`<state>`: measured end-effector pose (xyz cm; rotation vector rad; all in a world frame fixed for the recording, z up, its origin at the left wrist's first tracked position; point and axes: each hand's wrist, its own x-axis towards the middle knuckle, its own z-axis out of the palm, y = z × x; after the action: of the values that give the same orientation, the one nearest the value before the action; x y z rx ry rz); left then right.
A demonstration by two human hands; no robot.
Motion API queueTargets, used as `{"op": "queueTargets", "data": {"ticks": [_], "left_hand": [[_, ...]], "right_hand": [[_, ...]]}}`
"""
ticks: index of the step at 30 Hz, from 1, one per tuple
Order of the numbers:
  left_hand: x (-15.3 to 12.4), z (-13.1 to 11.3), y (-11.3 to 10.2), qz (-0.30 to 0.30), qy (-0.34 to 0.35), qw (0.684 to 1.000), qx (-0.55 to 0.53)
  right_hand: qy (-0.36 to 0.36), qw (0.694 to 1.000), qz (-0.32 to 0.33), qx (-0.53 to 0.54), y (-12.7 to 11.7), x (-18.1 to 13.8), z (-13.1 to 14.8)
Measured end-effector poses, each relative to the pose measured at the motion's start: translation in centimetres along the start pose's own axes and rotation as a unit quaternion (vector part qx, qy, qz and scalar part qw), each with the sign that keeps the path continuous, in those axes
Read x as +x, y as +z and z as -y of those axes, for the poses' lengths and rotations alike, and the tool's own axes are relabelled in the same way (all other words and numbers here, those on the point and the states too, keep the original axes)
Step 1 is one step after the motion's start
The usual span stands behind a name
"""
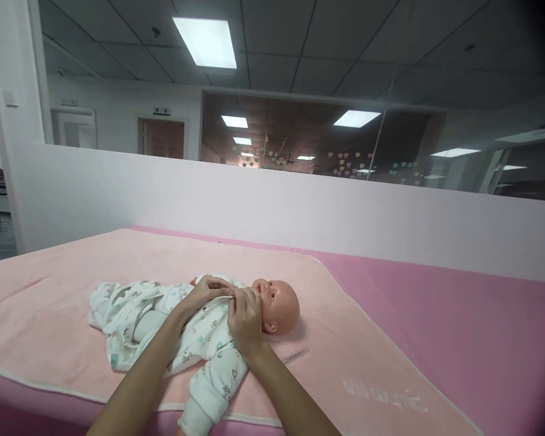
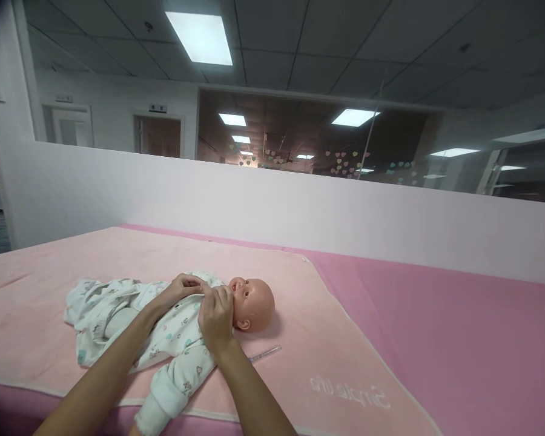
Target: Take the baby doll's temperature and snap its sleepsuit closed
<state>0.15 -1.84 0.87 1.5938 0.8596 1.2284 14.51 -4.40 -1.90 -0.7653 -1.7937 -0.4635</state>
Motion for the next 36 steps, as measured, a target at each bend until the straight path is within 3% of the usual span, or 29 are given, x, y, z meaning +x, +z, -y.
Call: {"op": "queueTargets", "data": {"ticks": [9, 16, 26, 36], "left_hand": [[-0.1, 0.1, -0.4, 0.027, 0.001, 1.0, 0.015], [-0.3, 0.6, -1.1, 0.11, -0.026, 0.993, -0.017], [-0.3, 0.4, -0.6, 0.036, -0.035, 0.998, -0.023], [-0.1, 1.0, -0.8, 0.005, -0.029, 0.997, -0.078]], "right_hand": [[0.017, 0.997, -0.026, 0.068, 0.4, -0.3, -0.1], [0.032, 0.998, -0.014, 0.056, 0.6, -0.3, -0.1], [0.081, 0.99, -0.014, 0.118, 0.6, -0.2, 0.3], [0.099, 0.985, -0.015, 0.141, 0.6, -0.2, 0.4]]}}
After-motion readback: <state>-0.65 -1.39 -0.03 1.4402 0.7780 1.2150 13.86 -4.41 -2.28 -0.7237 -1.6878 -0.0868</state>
